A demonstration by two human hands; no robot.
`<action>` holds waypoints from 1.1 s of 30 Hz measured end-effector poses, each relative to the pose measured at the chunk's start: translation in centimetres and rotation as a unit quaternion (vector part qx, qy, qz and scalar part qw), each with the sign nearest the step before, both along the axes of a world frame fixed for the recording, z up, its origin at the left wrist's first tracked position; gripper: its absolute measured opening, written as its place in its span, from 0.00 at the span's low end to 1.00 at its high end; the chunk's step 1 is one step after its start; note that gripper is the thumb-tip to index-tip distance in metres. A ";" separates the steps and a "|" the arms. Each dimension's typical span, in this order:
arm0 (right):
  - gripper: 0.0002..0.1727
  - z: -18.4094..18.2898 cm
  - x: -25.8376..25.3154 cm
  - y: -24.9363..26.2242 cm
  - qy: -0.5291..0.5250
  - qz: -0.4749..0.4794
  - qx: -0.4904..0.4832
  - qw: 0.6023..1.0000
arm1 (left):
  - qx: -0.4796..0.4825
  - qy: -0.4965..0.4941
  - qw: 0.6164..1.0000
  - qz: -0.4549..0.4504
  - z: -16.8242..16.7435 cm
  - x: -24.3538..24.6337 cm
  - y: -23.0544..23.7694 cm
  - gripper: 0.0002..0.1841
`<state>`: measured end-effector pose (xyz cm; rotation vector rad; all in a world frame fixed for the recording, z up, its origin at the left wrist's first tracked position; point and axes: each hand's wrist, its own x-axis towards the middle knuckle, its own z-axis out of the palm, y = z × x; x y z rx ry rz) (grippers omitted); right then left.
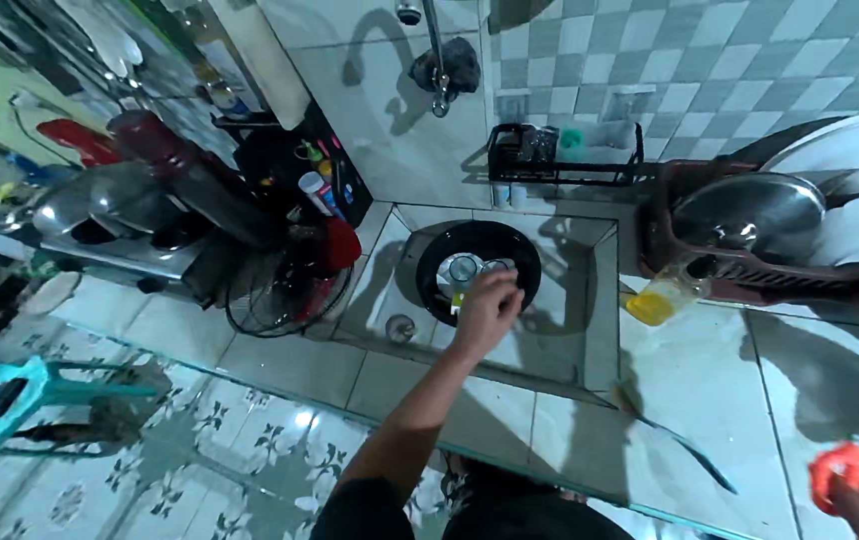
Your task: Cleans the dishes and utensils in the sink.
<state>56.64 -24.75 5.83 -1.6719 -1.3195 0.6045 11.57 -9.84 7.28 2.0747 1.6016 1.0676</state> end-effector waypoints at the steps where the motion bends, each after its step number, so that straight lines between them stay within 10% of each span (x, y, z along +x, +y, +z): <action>1: 0.48 0.9 -3.0 0.9 -0.022 0.023 -0.016 0.999 | 0.049 -0.002 0.999 0.003 1.5 -2.0 1.5 0.10; 13: 0.41 4.6 -29.6 7.5 -0.115 0.164 0.035 0.979 | 0.083 0.031 0.988 -0.129 9.7 -17.1 7.4 0.10; 18: 0.38 7.5 -33.6 10.8 -0.147 0.177 0.077 0.970 | 0.129 0.046 0.980 -0.141 13.1 -18.9 9.3 0.17; 27: 0.33 12.4 -36.6 19.9 -0.179 0.228 -0.015 0.957 | 0.093 0.410 0.903 -0.082 20.0 -14.6 20.0 0.32; 33: 0.25 15.7 -38.4 25.5 -0.171 0.233 0.016 0.957 | 0.028 0.373 0.927 -0.012 18.5 -14.8 23.0 0.26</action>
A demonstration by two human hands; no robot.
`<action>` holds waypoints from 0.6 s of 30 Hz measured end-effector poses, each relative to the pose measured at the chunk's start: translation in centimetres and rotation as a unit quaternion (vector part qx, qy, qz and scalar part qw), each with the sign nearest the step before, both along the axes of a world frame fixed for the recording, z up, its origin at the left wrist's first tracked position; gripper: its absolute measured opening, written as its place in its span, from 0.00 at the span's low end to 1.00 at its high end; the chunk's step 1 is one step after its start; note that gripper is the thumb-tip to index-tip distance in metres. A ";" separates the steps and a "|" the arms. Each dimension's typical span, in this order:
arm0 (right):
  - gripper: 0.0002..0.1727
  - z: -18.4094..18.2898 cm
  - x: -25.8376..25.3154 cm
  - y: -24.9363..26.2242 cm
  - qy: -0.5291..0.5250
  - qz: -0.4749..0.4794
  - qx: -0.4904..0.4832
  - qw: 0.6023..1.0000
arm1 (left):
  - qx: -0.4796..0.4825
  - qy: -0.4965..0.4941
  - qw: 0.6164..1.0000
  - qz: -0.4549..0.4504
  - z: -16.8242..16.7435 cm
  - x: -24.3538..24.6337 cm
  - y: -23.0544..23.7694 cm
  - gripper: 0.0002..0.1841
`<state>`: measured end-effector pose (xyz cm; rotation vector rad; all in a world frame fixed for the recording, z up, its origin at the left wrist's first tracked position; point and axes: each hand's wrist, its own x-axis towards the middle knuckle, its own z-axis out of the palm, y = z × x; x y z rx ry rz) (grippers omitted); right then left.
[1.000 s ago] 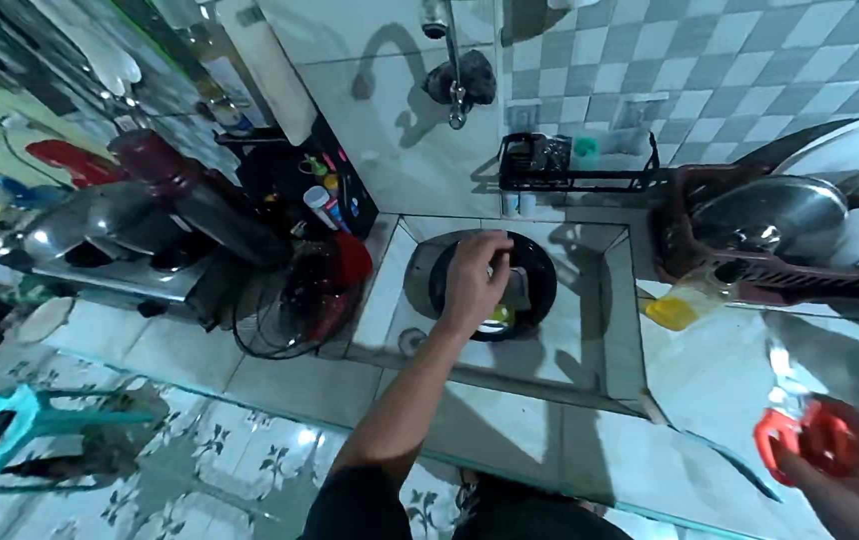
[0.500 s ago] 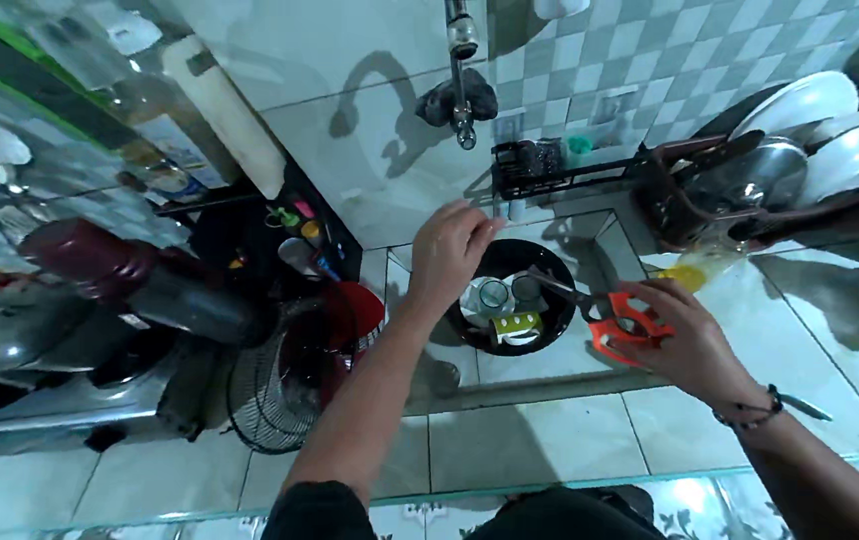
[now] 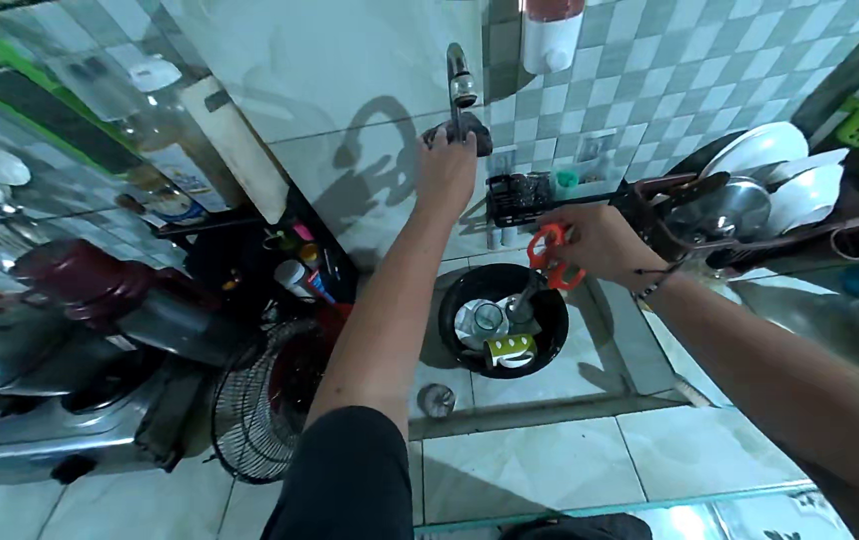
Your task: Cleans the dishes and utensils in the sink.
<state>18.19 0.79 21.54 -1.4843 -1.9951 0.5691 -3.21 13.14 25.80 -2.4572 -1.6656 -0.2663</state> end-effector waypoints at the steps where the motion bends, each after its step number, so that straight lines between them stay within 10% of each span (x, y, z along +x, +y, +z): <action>1: 0.23 0.3 -0.3 0.8 0.008 0.008 0.000 1.000 | -0.005 -0.005 1.000 0.015 -0.4 -0.4 -0.3 0.25; 11: 0.24 4.3 -3.3 7.8 0.145 -0.021 0.029 0.989 | -0.125 -0.312 0.942 0.016 -2.7 -1.1 -2.7 0.24; 18: 0.24 5.1 -4.4 9.5 0.280 -0.037 0.012 0.959 | -0.269 -0.527 0.802 -0.076 -4.5 -1.4 -2.5 0.15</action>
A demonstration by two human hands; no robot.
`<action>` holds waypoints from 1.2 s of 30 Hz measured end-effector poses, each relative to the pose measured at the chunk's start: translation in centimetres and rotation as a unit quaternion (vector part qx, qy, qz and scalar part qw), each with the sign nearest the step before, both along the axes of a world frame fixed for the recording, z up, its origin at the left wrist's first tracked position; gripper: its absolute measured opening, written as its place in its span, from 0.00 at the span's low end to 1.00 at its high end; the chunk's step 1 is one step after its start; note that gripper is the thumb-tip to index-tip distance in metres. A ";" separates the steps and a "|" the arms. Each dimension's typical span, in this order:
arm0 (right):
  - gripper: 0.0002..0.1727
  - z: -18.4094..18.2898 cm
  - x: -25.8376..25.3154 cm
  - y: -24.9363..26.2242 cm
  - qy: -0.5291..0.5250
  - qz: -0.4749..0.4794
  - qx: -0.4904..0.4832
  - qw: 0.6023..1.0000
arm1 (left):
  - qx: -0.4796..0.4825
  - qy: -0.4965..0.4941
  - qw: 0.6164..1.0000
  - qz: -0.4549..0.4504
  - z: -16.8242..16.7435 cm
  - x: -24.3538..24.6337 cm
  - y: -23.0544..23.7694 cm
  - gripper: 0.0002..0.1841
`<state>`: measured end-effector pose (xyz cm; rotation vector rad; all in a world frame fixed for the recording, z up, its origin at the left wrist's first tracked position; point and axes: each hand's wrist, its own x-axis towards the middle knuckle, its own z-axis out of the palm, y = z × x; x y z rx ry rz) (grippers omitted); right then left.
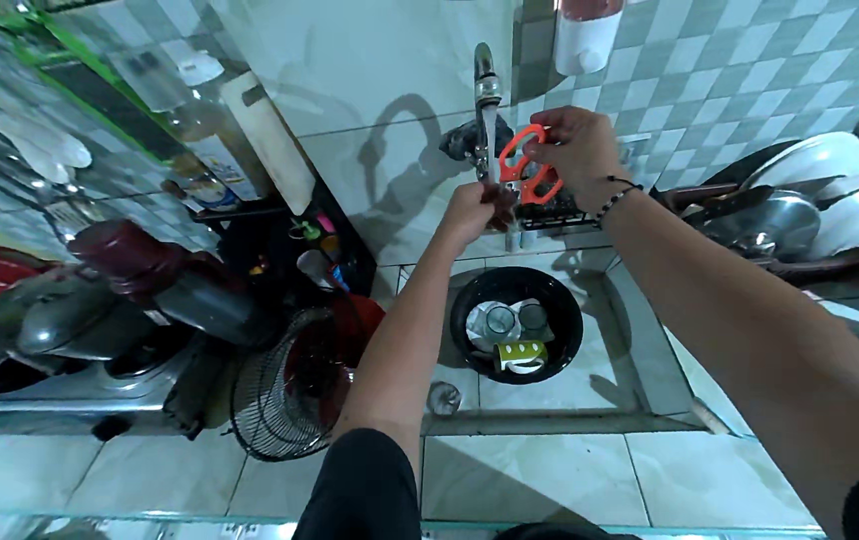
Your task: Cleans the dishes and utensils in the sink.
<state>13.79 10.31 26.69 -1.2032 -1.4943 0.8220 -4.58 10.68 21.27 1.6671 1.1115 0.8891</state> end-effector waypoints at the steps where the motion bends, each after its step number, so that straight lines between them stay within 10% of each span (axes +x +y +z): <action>1: 0.23 -0.4 -0.1 0.2 0.022 0.003 0.000 1.000 | -0.004 -0.019 1.000 0.013 -0.2 0.0 -0.1 0.14; 6: 0.16 -1.9 0.2 0.7 0.075 0.051 -0.104 0.990 | -0.007 -0.030 0.997 0.069 -0.9 0.3 -0.4 0.13; 12: 0.08 -1.3 1.4 1.0 0.061 0.075 -0.110 0.989 | -0.078 -0.096 0.987 -0.101 -1.4 -1.1 -0.5 0.13; 17: 0.10 -0.9 2.4 2.0 0.101 0.094 -0.092 0.986 | -0.050 0.042 0.998 0.000 -0.2 -1.4 -0.9 0.17; 24: 0.08 0.8 4.9 2.7 0.108 0.109 -0.079 0.985 | -0.073 -0.091 0.990 -0.081 -1.0 -1.2 -1.2 0.14; 32: 0.09 1.3 7.9 1.3 0.106 0.078 -0.051 0.990 | -0.062 0.092 0.993 -0.048 0.1 -1.2 -0.2 0.15; 36: 0.09 1.7 10.2 0.1 0.032 0.048 -0.002 0.998 | 0.017 0.128 0.982 0.139 0.2 -2.7 0.7 0.15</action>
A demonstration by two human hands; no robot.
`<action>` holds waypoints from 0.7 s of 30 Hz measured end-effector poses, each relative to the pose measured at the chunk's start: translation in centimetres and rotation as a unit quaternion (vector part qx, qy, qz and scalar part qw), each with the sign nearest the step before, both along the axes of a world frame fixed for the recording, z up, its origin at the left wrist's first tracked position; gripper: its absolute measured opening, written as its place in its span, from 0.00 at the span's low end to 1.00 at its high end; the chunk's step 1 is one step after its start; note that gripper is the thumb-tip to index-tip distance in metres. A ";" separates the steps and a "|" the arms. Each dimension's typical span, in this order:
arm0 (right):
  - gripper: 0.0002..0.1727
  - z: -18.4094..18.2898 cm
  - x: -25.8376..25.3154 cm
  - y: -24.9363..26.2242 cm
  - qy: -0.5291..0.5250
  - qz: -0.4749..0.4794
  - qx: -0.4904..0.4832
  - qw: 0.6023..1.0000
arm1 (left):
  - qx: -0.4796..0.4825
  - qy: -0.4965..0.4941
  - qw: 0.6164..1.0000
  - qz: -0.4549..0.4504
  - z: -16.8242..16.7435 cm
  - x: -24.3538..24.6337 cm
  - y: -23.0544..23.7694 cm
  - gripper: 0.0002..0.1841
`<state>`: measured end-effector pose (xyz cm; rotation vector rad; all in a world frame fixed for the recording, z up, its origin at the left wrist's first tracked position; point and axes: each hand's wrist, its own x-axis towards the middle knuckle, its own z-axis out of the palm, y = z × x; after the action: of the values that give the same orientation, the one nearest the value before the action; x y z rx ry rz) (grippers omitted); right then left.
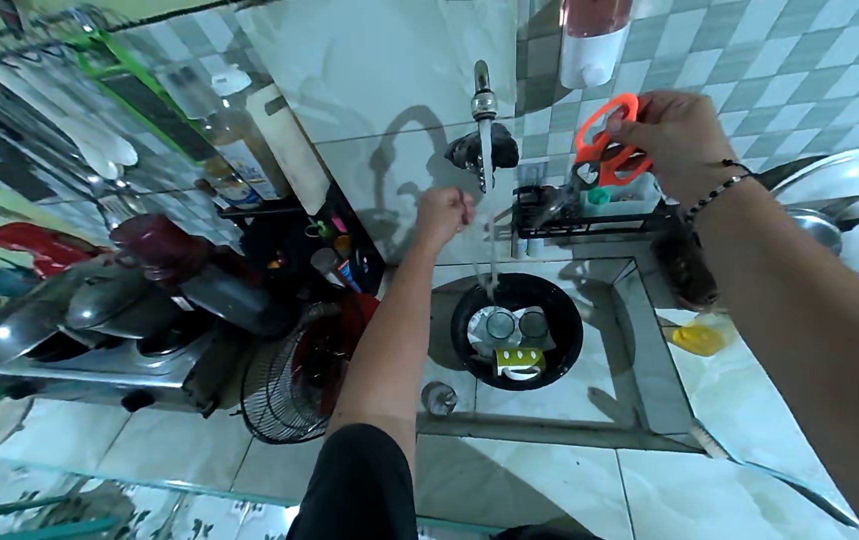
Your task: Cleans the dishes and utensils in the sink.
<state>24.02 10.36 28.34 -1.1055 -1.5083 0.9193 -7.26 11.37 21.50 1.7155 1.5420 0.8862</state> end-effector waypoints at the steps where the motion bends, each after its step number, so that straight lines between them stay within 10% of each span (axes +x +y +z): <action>1: 0.09 -0.1 0.2 -0.5 -0.027 -0.002 0.009 1.000 | 0.028 -0.012 0.999 0.033 0.3 0.1 0.2 0.16; 13: 0.08 -2.5 -3.1 -6.1 -0.308 0.067 0.077 0.946 | 0.069 0.238 0.969 -0.003 4.8 6.4 -4.9 0.14; 18: 0.09 -5.6 -3.0 -7.8 -0.352 0.071 0.082 0.930 | 0.070 0.193 0.977 -0.056 -2.3 8.0 -12.0 0.07; 21: 0.11 -7.5 -3.4 -8.6 -0.366 0.068 0.037 0.927 | -0.118 0.225 0.943 -0.214 -7.9 7.6 -13.2 0.45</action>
<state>20.67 1.79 20.84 -1.3843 -2.2268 0.5398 0.35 -1.79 13.65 2.0476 1.3864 0.0834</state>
